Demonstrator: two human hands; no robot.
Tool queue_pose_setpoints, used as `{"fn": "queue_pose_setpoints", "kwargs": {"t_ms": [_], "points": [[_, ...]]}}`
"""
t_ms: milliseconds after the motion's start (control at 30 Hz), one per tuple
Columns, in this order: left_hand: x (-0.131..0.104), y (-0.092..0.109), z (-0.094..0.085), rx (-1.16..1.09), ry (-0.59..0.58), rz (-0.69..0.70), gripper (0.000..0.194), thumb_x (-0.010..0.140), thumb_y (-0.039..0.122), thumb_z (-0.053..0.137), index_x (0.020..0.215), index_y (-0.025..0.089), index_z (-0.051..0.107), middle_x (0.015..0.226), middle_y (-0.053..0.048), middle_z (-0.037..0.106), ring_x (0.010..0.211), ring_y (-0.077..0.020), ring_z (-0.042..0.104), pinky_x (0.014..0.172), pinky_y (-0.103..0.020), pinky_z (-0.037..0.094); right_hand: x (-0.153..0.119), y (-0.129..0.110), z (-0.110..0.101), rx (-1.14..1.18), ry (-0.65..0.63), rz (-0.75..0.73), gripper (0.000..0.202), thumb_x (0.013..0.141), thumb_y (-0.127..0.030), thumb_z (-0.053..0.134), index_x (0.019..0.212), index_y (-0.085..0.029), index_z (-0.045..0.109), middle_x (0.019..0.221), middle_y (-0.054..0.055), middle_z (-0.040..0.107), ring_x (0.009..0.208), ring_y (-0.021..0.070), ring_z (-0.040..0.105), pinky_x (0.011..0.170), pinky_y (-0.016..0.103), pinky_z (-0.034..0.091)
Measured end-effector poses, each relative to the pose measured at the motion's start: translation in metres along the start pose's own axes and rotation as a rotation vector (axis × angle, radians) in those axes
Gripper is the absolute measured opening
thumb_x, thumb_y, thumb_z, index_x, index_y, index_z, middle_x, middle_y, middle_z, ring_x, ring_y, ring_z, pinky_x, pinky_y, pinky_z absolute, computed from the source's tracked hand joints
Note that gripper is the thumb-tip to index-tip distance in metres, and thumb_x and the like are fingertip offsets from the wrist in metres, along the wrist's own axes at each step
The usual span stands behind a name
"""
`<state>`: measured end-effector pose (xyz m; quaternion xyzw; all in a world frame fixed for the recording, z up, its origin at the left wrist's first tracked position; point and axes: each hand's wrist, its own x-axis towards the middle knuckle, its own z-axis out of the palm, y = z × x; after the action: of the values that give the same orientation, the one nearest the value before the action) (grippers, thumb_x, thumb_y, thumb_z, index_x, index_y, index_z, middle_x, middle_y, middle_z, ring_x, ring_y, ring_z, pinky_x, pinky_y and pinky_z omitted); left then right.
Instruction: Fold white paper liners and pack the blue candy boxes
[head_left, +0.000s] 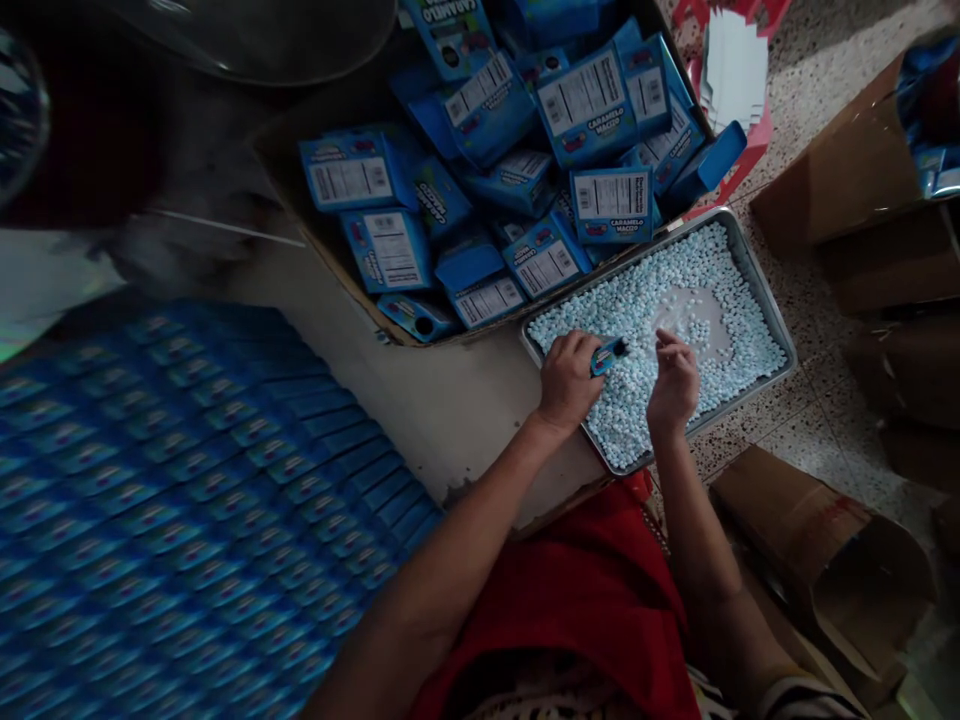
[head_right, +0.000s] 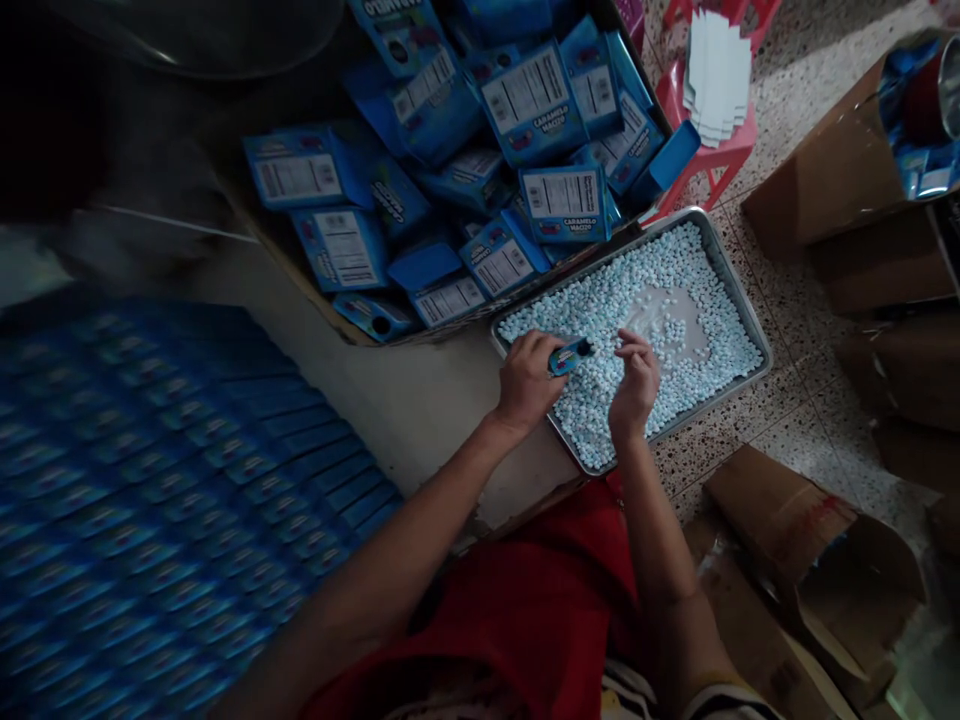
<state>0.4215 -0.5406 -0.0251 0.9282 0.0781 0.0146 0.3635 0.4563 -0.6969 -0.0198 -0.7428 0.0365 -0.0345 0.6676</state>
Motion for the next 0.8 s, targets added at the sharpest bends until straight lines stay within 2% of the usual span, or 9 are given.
{"fn": "queue_pose_setpoints", "kwargs": {"t_ms": [67, 133, 233, 300, 433, 533, 600, 700, 800], "points": [[-0.001, -0.008, -0.001, -0.009, 0.02, -0.025, 0.03, 0.077, 0.004, 0.066, 0.099, 0.024, 0.065, 0.102, -0.006, 0.069, 0.103, -0.0266, 0.065, 0.092, -0.037, 0.052, 0.021, 0.024, -0.008, -0.366, -0.027, -0.033, 0.031, 0.098, -0.05, 0.049, 0.096, -0.025, 0.067, 0.121, 0.01, 0.066, 0.122, 0.027, 0.059, 0.109, 0.052, 0.043], [-0.003, -0.015, -0.002, -0.024, 0.064, -0.077, 0.026, 0.078, 0.006, 0.067, 0.097, 0.023, 0.065, 0.101, -0.006, 0.07, 0.101, -0.0257, 0.066, 0.091, -0.035, 0.052, 0.047, 0.048, -0.004, -0.685, -0.173, -0.114, 0.039, 0.096, -0.056, 0.056, 0.111, -0.024, 0.069, 0.134, 0.014, 0.06, 0.13, 0.0298, 0.053, 0.113, 0.052, 0.04], [-0.007, -0.024, -0.006, -0.038, 0.107, -0.145, 0.024, 0.077, 0.009, 0.07, 0.096, 0.023, 0.066, 0.099, -0.005, 0.07, 0.098, -0.0242, 0.067, 0.09, -0.034, 0.052, 0.077, 0.08, 0.02, -0.998, -0.437, -0.258, 0.066, 0.091, -0.067, 0.061, 0.14, -0.024, 0.06, 0.158, 0.017, 0.041, 0.149, 0.0377, 0.032, 0.118, 0.056, 0.032], [-0.01, -0.028, -0.01, -0.025, 0.135, -0.172, 0.027, 0.074, 0.008, 0.071, 0.096, 0.023, 0.067, 0.098, -0.004, 0.07, 0.097, -0.0241, 0.067, 0.089, -0.033, 0.052, 0.079, 0.094, 0.036, -1.123, -0.487, -0.301, 0.075, 0.09, -0.07, 0.062, 0.148, -0.025, 0.054, 0.163, 0.018, 0.035, 0.151, 0.0421, 0.025, 0.116, 0.06, 0.03], [-0.013, -0.031, -0.014, 0.019, 0.158, -0.193, 0.028, 0.072, 0.009, 0.074, 0.095, 0.023, 0.067, 0.097, -0.005, 0.069, 0.097, -0.0253, 0.067, 0.088, -0.034, 0.052, 0.059, 0.106, 0.039, -1.161, -0.501, -0.281, 0.047, 0.098, -0.055, 0.056, 0.129, -0.022, 0.067, 0.141, 0.017, 0.056, 0.132, 0.0371, 0.046, 0.105, 0.052, 0.041], [-0.013, -0.027, -0.011, 0.041, 0.111, -0.197, 0.025, 0.074, 0.01, 0.073, 0.094, 0.024, 0.067, 0.097, -0.005, 0.069, 0.097, -0.0253, 0.067, 0.088, -0.035, 0.053, 0.052, 0.108, 0.015, -1.033, -0.484, -0.128, 0.028, 0.092, -0.044, 0.062, 0.106, -0.021, 0.071, 0.111, 0.013, 0.067, 0.108, 0.0299, 0.058, 0.092, 0.043, 0.047], [-0.011, -0.021, -0.008, 0.053, 0.075, -0.179, 0.026, 0.075, 0.009, 0.071, 0.095, 0.024, 0.067, 0.099, -0.005, 0.069, 0.099, -0.0257, 0.067, 0.09, -0.035, 0.053, 0.054, 0.103, -0.004, -0.82, -0.362, 0.125, 0.023, 0.084, -0.042, 0.068, 0.096, -0.022, 0.069, 0.093, 0.008, 0.067, 0.09, 0.0243, 0.06, 0.079, 0.037, 0.049], [-0.007, -0.011, -0.004, 0.041, 0.012, -0.122, 0.033, 0.074, 0.007, 0.07, 0.102, 0.025, 0.069, 0.103, -0.006, 0.069, 0.103, -0.0262, 0.066, 0.093, -0.037, 0.053, 0.055, 0.081, -0.026, -0.233, -0.193, 0.58, 0.026, 0.076, -0.047, 0.07, 0.085, -0.024, 0.063, 0.073, 0.0, 0.06, 0.065, 0.0152, 0.053, 0.058, 0.028, 0.041], [-0.003, 0.0, 0.0, 0.028, -0.029, -0.088, 0.041, 0.072, 0.004, 0.069, 0.108, 0.025, 0.07, 0.105, -0.006, 0.069, 0.105, -0.0264, 0.065, 0.095, -0.037, 0.053, 0.045, 0.043, -0.033, 0.391, -0.176, 0.757, 0.03, 0.071, -0.049, 0.072, 0.082, -0.025, 0.059, 0.077, -0.001, 0.062, 0.064, 0.0123, 0.052, 0.052, 0.024, 0.037]]}}
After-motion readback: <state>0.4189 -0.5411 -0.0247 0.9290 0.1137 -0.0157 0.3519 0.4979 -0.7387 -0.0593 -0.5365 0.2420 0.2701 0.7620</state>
